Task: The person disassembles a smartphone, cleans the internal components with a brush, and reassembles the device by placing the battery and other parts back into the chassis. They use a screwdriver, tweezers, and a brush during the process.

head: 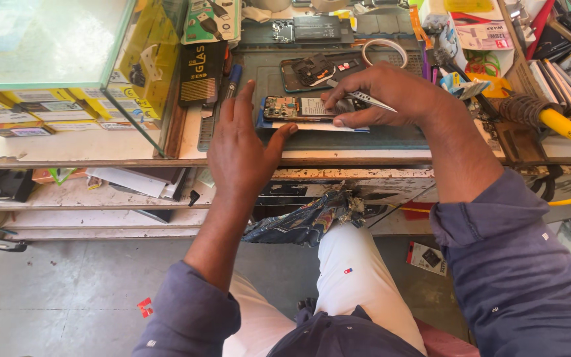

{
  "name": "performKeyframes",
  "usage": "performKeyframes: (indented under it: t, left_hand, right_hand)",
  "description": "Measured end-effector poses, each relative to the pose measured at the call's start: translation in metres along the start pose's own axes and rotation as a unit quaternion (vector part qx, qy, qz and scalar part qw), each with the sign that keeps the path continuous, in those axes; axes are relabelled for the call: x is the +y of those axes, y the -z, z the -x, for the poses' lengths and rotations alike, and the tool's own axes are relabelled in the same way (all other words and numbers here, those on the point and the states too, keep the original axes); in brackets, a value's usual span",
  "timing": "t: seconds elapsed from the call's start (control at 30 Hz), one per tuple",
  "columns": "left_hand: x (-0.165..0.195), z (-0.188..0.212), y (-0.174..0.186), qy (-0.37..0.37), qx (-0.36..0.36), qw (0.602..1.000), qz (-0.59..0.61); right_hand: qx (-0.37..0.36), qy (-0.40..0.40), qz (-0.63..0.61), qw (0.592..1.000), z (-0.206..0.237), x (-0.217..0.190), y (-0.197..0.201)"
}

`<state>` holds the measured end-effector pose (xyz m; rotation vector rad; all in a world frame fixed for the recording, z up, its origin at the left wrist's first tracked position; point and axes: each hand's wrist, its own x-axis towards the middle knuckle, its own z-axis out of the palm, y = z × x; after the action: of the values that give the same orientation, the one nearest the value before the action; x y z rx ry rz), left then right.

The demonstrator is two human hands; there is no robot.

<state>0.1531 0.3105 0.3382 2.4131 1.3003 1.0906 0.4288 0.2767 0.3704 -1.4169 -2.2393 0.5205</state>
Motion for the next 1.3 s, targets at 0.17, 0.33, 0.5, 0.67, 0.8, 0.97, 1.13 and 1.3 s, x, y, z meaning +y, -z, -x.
performKeyframes:
  t: [0.17, 0.33, 0.5, 0.67, 0.8, 0.97, 1.13, 1.3]
  left_hand:
    - [0.0, 0.005, -0.007, -0.007, 0.034, 0.999, -0.004]
    - [-0.007, 0.01, -0.013, 0.0, 0.024, 1.0, 0.011]
    - [-0.011, 0.012, -0.019, -0.005, 0.047, 0.999, 0.004]
    - [-0.016, 0.012, -0.025, -0.006, 0.063, 0.998, 0.01]
    - [-0.017, 0.012, -0.028, -0.011, 0.069, 0.998, 0.005]
    - [-0.017, 0.012, -0.031, -0.018, 0.076, 0.997, 0.002]
    - [-0.018, 0.011, -0.032, -0.014, 0.064, 0.998, 0.003]
    - [-0.018, 0.013, -0.03, -0.02, 0.066, 0.998, 0.0]
  right_hand:
    - [-0.01, 0.016, 0.003, 1.0, -0.001, 0.01, 0.0]
    - [-0.038, -0.027, -0.077, 0.996, -0.008, 0.024, 0.005]
    - [-0.064, -0.052, -0.082, 0.993, -0.019, 0.036, 0.015]
    - [-0.062, -0.084, -0.11, 0.988, -0.027, 0.05, 0.019]
    - [-0.057, -0.105, -0.11, 0.987, -0.027, 0.062, 0.018]
    - [-0.059, -0.116, -0.122, 0.984, -0.029, 0.071, 0.017]
    - [-0.051, -0.123, -0.124, 0.983, -0.027, 0.071, 0.014]
    - [-0.042, -0.14, -0.141, 0.979, -0.025, 0.059, 0.013]
